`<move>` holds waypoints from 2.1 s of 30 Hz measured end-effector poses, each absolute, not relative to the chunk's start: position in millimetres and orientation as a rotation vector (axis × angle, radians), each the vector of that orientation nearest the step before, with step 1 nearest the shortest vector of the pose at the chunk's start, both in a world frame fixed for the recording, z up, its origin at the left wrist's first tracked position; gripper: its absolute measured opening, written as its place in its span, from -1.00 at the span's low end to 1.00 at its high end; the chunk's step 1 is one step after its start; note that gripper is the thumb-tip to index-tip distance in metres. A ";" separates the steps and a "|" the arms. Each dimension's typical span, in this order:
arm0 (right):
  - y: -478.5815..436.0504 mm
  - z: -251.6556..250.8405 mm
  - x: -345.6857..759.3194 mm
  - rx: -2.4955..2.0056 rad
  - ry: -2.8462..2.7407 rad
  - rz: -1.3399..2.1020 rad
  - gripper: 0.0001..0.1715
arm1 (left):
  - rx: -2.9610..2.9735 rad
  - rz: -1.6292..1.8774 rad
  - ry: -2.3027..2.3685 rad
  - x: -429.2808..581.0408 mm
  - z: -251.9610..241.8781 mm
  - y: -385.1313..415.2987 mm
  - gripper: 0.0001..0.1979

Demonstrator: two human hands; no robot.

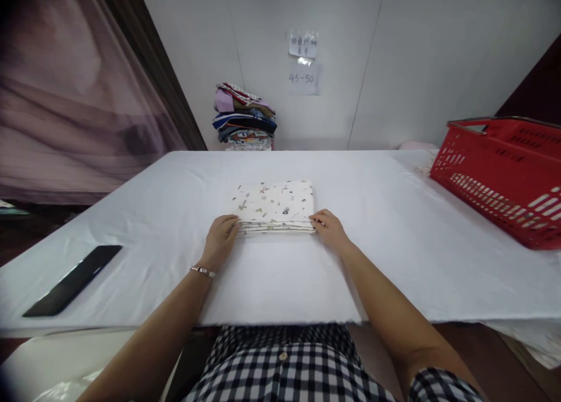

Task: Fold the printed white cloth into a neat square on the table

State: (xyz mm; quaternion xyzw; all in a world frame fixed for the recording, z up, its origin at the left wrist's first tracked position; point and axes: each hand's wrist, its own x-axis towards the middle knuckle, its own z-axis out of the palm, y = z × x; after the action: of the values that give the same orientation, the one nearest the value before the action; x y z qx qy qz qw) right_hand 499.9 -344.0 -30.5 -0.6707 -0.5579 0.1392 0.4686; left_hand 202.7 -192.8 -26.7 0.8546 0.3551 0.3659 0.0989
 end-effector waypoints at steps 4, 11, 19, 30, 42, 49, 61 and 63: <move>-343.3 -27.6 495.3 -1.624 -1.364 0.210 -0.75 | 2.515 1.080 1.060 202.3 -26.0 -194.1 -0.74; -359.1 -17.1 495.6 -1.647 -1.612 0.019 -0.72 | 2.528 1.094 1.056 200.7 -26.7 -194.4 -0.73; -365.0 -14.7 496.9 -1.683 -1.745 0.030 -0.71 | 2.521 1.083 1.061 199.4 -25.3 -195.1 -0.75; -360.4 -22.3 501.8 -1.635 -1.695 0.126 -0.77 | 2.483 1.067 1.077 199.6 -24.8 -195.5 -0.74; -360.5 -21.2 503.8 -1.652 -1.683 0.119 -0.77 | 2.482 1.053 1.069 199.1 -22.5 -196.6 -0.74; -360.8 -16.6 496.6 -1.700 -1.705 0.055 -0.79 | 2.472 1.092 1.047 198.7 -23.6 -197.0 -0.77; -360.1 -17.1 497.8 -1.744 -1.765 -0.153 -0.76 | 2.491 1.020 1.089 197.2 -27.1 -193.1 -0.75; -361.6 -16.8 498.5 -1.764 -1.787 -0.150 -0.76 | 2.489 1.015 1.091 197.4 -25.7 -193.6 -0.75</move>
State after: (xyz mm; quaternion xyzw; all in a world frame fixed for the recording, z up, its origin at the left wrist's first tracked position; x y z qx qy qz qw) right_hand 498.5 -361.6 -16.8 -0.6672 -0.6759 -0.0568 0.3079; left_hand 197.4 -193.6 -25.7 0.8518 0.3734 0.3473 0.1200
